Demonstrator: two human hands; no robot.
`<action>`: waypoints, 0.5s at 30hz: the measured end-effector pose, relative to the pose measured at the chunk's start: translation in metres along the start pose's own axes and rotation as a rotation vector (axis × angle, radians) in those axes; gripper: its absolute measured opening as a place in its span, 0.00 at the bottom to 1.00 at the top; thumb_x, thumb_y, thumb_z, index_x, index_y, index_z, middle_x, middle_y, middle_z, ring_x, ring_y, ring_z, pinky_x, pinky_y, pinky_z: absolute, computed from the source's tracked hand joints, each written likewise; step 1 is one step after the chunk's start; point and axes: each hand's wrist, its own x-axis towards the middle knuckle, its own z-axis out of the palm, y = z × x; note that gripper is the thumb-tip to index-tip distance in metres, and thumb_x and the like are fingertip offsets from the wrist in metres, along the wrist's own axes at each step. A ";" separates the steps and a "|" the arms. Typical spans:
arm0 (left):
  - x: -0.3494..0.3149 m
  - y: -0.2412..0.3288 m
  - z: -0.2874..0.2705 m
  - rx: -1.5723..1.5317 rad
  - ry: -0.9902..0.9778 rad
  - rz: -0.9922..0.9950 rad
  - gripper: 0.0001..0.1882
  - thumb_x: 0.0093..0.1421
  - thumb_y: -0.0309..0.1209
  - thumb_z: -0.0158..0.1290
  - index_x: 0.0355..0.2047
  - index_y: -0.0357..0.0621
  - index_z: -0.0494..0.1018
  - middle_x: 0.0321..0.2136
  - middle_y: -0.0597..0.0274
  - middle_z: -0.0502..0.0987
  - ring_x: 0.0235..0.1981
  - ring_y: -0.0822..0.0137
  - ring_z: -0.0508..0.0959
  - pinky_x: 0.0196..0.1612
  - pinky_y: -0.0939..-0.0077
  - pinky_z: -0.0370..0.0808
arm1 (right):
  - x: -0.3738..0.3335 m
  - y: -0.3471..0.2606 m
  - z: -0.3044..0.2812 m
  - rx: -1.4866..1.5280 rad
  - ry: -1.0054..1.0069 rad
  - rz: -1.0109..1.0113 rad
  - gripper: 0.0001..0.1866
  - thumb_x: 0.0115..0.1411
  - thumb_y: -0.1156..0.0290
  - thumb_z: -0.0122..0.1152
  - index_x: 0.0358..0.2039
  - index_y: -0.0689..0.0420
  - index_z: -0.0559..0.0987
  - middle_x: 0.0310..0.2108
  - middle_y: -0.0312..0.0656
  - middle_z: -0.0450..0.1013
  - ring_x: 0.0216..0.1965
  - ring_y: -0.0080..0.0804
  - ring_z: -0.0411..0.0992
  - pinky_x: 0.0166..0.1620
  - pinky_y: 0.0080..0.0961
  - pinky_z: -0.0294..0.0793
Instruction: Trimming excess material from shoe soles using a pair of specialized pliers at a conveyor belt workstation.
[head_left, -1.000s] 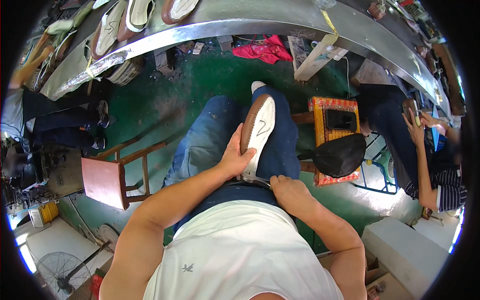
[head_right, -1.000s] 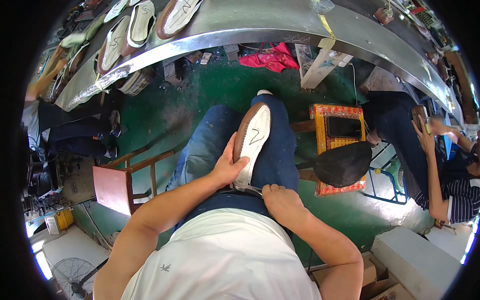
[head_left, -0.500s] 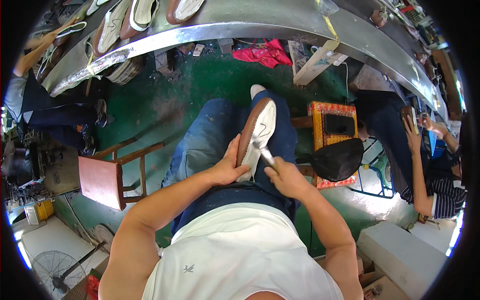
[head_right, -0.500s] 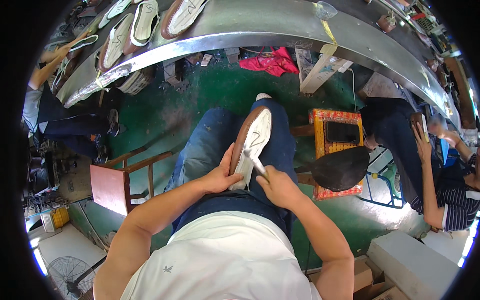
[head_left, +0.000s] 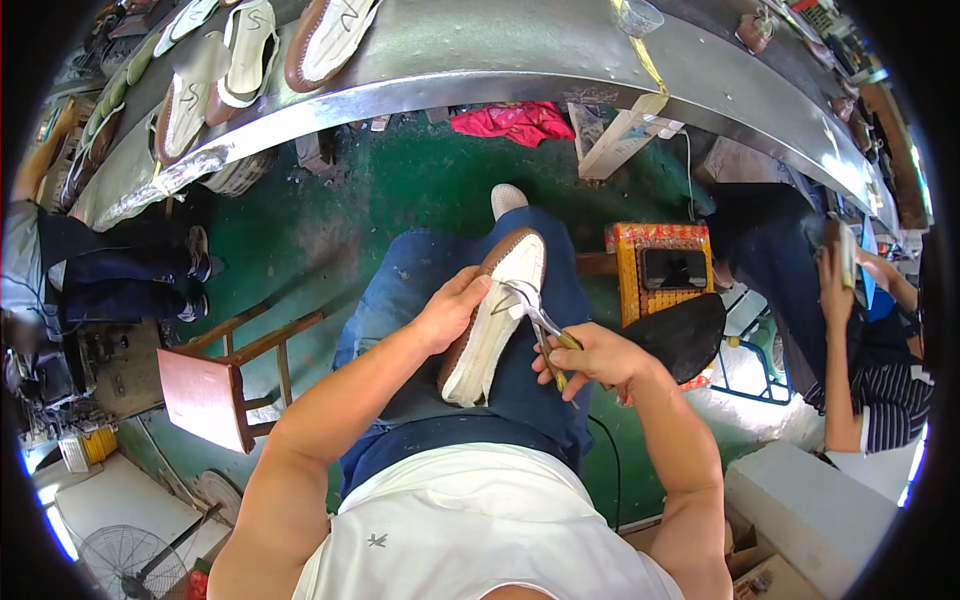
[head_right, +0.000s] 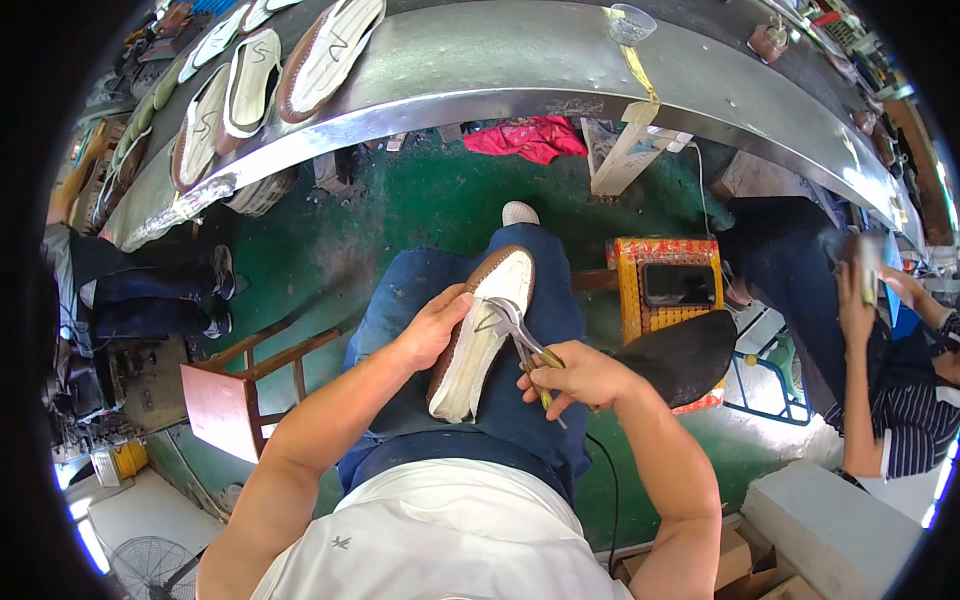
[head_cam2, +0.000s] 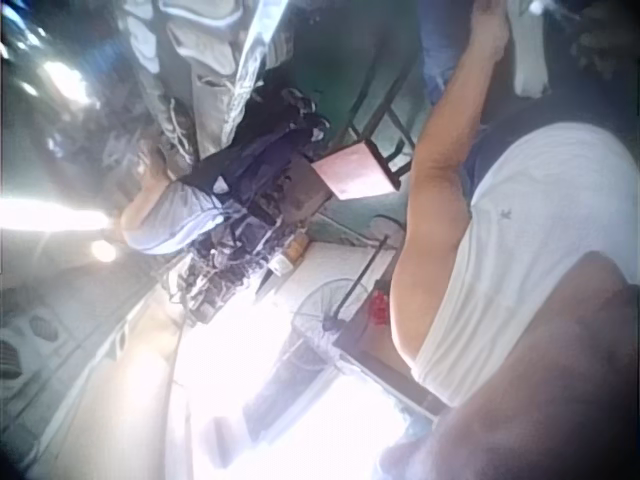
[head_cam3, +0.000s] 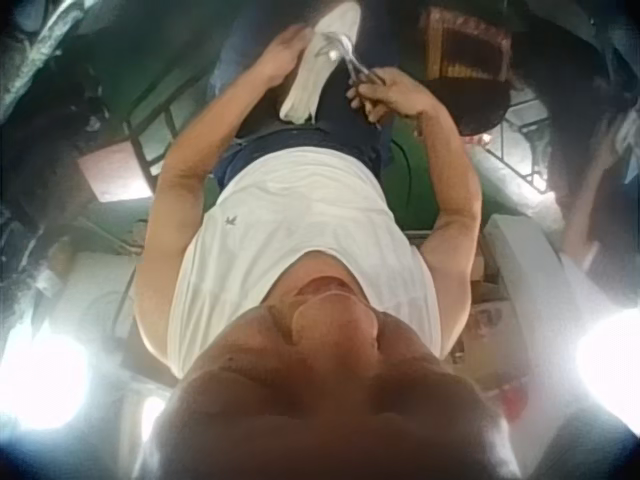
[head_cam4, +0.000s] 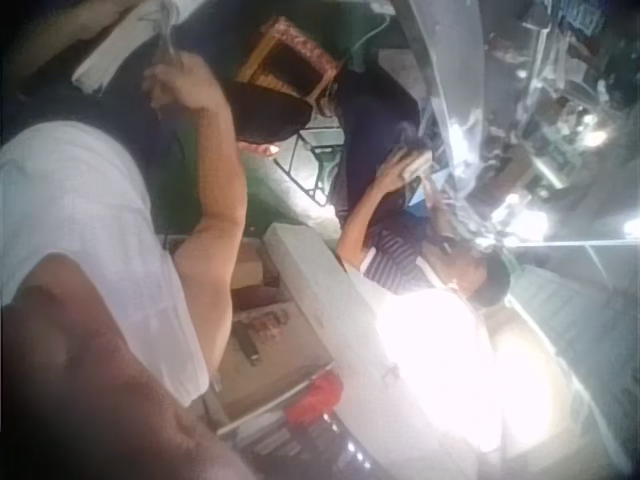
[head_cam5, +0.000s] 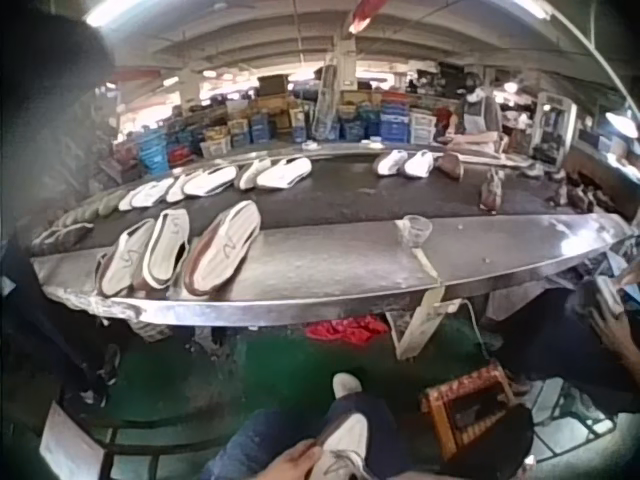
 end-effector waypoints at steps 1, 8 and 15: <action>0.001 0.001 0.002 -0.019 -0.006 -0.006 0.23 0.74 0.44 0.45 0.59 0.38 0.67 0.46 0.60 0.75 0.48 0.71 0.73 0.55 0.72 0.70 | 0.001 -0.004 -0.008 0.007 -0.001 0.002 0.18 0.69 0.66 0.57 0.52 0.68 0.73 0.48 0.49 0.76 0.48 0.35 0.78 0.40 0.33 0.85; 0.006 -0.005 0.008 -0.067 0.029 -0.027 0.25 0.74 0.46 0.46 0.58 0.39 0.67 0.46 0.60 0.75 0.48 0.71 0.73 0.55 0.71 0.69 | 0.017 -0.003 -0.023 -0.024 -0.042 -0.031 0.12 0.70 0.65 0.56 0.46 0.60 0.77 0.29 0.34 0.77 0.28 0.24 0.74 0.29 0.22 0.72; 0.017 0.004 0.004 -0.156 -0.031 -0.150 0.28 0.73 0.50 0.45 0.60 0.39 0.66 0.49 0.59 0.77 0.49 0.69 0.76 0.54 0.69 0.74 | 0.011 0.013 0.002 -0.184 0.201 -0.150 0.12 0.70 0.67 0.55 0.46 0.63 0.76 0.29 0.37 0.76 0.29 0.22 0.74 0.34 0.23 0.74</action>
